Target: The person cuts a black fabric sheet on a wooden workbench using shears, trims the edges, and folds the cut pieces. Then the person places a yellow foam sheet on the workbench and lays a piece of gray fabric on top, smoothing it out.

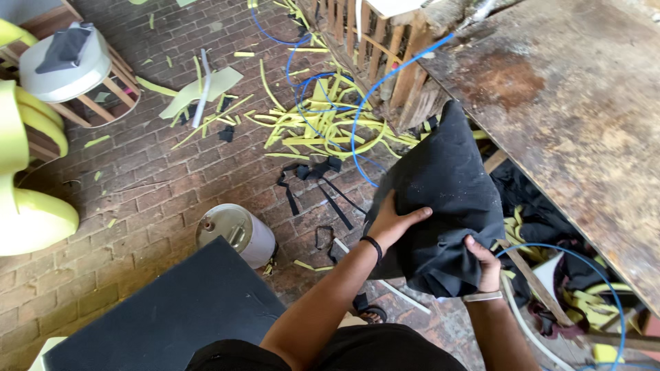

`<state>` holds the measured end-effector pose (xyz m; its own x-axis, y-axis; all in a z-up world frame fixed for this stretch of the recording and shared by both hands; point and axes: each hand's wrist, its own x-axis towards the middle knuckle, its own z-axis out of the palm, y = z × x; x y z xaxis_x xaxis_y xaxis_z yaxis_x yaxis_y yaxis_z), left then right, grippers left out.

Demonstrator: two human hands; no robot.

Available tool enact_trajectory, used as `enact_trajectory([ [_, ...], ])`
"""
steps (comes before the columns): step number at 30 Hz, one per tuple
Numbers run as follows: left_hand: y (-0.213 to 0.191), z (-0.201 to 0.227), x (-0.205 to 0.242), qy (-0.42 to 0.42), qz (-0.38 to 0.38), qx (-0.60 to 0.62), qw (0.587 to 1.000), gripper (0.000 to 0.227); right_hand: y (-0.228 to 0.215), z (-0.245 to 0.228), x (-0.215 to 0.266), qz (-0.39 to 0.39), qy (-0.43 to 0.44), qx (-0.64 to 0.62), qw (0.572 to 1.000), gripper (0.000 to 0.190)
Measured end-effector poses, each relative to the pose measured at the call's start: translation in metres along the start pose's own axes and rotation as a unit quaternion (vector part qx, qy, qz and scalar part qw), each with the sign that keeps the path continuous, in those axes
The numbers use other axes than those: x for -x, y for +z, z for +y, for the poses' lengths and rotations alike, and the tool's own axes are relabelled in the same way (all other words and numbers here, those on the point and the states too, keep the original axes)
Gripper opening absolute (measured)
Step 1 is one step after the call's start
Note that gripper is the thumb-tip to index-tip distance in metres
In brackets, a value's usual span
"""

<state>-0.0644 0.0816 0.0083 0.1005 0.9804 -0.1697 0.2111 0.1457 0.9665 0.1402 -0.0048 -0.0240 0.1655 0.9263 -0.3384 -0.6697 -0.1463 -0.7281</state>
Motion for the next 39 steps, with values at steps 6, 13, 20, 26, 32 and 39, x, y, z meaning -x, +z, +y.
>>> enact_trajectory([
  [6,-0.026,0.0,-0.005,-0.109,-0.134,0.463,0.869,0.092,0.016,0.02,-0.03,-0.085,0.063,-0.112,0.988,0.063],
  [13,-0.019,0.002,-0.023,-0.127,0.069,0.444,0.884,0.084,0.003,0.007,-0.069,0.005,0.072,0.165,0.984,0.067],
  [20,0.034,0.022,-0.013,-0.046,0.146,-0.035,0.988,0.114,0.026,-0.025,-0.076,-0.072,0.088,0.319,0.941,0.072],
  [26,0.058,0.001,-0.011,0.158,-0.055,0.057,0.984,0.089,0.028,-0.043,-0.087,-0.073,0.051,0.158,0.983,0.064],
  [32,0.036,-0.009,-0.013,0.044,0.156,-0.079,0.984,0.09,0.028,-0.038,-0.098,-0.14,0.131,0.064,0.979,0.051],
  [39,-0.028,-0.02,0.018,-0.157,0.151,0.229,0.949,0.124,0.047,0.006,-0.115,-0.172,0.248,0.044,0.952,0.041],
])
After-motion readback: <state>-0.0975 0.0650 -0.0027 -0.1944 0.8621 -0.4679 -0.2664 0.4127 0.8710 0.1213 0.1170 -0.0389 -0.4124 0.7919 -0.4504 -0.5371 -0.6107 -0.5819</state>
